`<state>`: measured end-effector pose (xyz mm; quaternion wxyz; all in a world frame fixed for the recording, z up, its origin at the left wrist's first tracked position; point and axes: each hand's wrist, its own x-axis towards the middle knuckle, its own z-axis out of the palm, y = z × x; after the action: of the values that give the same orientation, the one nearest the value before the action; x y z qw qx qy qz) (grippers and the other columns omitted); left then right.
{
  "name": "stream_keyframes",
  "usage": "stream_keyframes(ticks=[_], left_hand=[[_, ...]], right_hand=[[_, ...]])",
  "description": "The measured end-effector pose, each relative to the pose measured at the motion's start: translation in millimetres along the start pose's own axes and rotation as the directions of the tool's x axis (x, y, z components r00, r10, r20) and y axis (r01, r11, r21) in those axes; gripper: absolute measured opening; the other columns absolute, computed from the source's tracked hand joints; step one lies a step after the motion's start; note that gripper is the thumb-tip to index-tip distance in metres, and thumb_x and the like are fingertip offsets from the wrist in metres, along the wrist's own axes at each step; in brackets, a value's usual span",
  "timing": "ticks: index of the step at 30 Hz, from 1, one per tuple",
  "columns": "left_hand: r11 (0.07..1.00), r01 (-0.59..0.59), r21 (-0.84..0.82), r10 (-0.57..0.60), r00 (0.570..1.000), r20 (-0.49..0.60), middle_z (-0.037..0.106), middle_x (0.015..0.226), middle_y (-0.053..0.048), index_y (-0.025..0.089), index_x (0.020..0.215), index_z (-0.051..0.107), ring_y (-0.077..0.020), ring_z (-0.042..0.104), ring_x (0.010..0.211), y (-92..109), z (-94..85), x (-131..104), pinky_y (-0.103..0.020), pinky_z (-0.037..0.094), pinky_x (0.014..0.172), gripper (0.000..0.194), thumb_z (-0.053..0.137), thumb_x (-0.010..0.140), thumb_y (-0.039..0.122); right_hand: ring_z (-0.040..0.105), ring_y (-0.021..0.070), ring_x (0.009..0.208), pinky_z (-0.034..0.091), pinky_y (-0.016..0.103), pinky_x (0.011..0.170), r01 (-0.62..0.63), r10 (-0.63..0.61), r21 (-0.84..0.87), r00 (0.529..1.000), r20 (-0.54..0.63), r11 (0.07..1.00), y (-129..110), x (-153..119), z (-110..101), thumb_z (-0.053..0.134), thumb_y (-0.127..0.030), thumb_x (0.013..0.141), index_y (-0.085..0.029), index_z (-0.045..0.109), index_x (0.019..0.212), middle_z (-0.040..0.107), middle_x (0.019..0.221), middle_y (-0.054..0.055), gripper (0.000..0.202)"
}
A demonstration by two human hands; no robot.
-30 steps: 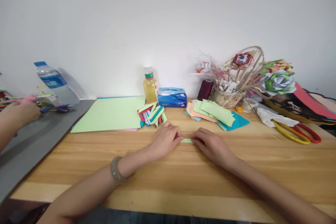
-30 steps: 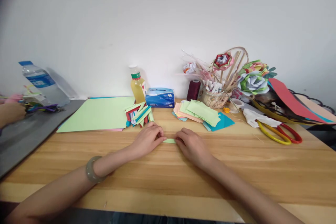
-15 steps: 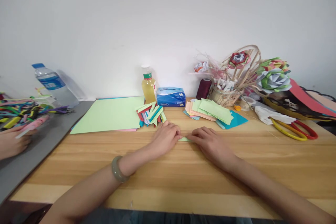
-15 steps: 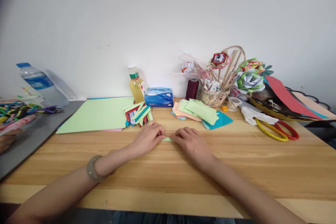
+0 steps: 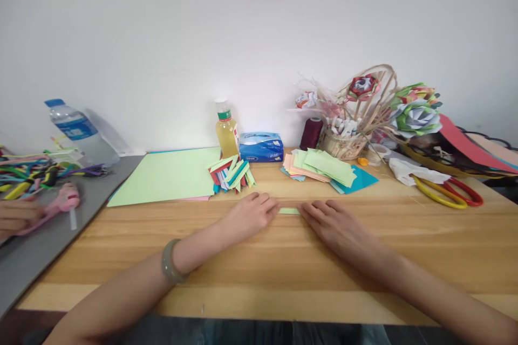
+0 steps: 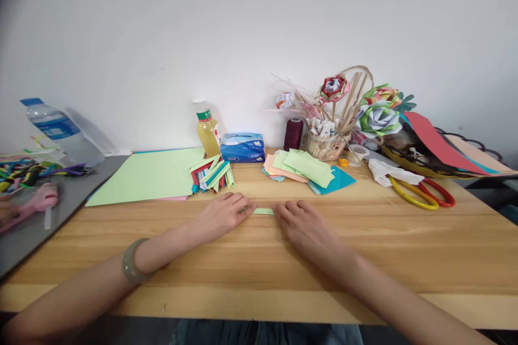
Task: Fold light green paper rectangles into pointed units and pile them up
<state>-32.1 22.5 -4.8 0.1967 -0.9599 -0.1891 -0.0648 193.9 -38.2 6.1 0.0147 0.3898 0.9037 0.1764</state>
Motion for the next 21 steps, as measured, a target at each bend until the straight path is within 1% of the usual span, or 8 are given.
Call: stream_keyframes(ticks=[4, 9, 14, 18, 21], left_hand=[[0.999, -0.023, 0.036, 0.022, 0.999, 0.038, 0.06, 0.102, -0.008, 0.011, 0.112, 0.052, -0.0206, 0.053, 0.091, -5, -3.7, -8, -0.033, 0.038, 0.075, 0.023, 0.042, 0.091, 0.011], [1.0, -0.01, 0.019, 0.01, 0.999, 0.032, 0.06, 0.108, -0.008, 0.012, 0.112, 0.051, -0.0194, 0.054, 0.096, -6, 0.5, -19, -0.032, 0.04, 0.078, 0.023, 0.04, 0.093, 0.012], [0.998, 0.045, -0.036, -0.045, 0.999, -0.001, 0.06, 0.112, -0.009, 0.012, 0.113, 0.052, -0.0175, 0.055, 0.101, -6, 3.1, -27, -0.028, 0.042, 0.081, 0.023, 0.042, 0.092, 0.012], [1.0, 0.016, -0.006, -0.016, 1.0, -0.017, 0.06, 0.115, -0.011, 0.01, 0.113, 0.053, -0.0186, 0.055, 0.104, -7, 4.6, -32, -0.029, 0.042, 0.083, 0.024, 0.044, 0.09, 0.01], [1.0, -0.011, -0.01, 0.011, 0.999, -0.049, 0.059, 0.119, -0.011, 0.01, 0.117, 0.051, -0.0186, 0.054, 0.108, -9, 11.1, -36, -0.029, 0.043, 0.085, 0.027, 0.044, 0.091, 0.011]], right_hand=[[0.055, 0.0298, 0.096, 0.047, 0.044, 0.076, -0.025, 0.025, 0.028, 1.0, 0.009, 0.999, 2, -9, 1, 0.037, 0.003, 0.075, -0.011, 0.054, 0.117, 0.058, 0.118, 0.015, 0.048], [0.053, 0.0304, 0.104, 0.046, 0.047, 0.083, -0.041, 0.047, 0.094, 0.997, -0.056, 0.995, 3, -11, 8, 0.035, 0.002, 0.075, -0.014, 0.049, 0.125, 0.057, 0.121, 0.013, 0.054], [0.053, 0.0292, 0.105, 0.047, 0.044, 0.081, -0.026, 0.027, 0.04, 0.999, -0.025, 0.999, 5, -11, 10, 0.036, 0.002, 0.075, -0.014, 0.048, 0.125, 0.057, 0.122, 0.013, 0.054], [0.055, 0.0283, 0.104, 0.048, 0.043, 0.08, -0.016, 0.017, 0.022, 0.999, -0.05, 1.0, 5, -11, 9, 0.036, 0.002, 0.075, -0.012, 0.049, 0.124, 0.058, 0.121, 0.013, 0.053], [0.055, 0.0276, 0.103, 0.049, 0.042, 0.08, 0.005, -0.006, -0.013, 0.995, -0.095, 1.0, 7, -13, 11, 0.038, 0.0, 0.077, -0.01, 0.05, 0.123, 0.058, 0.122, 0.014, 0.049]])
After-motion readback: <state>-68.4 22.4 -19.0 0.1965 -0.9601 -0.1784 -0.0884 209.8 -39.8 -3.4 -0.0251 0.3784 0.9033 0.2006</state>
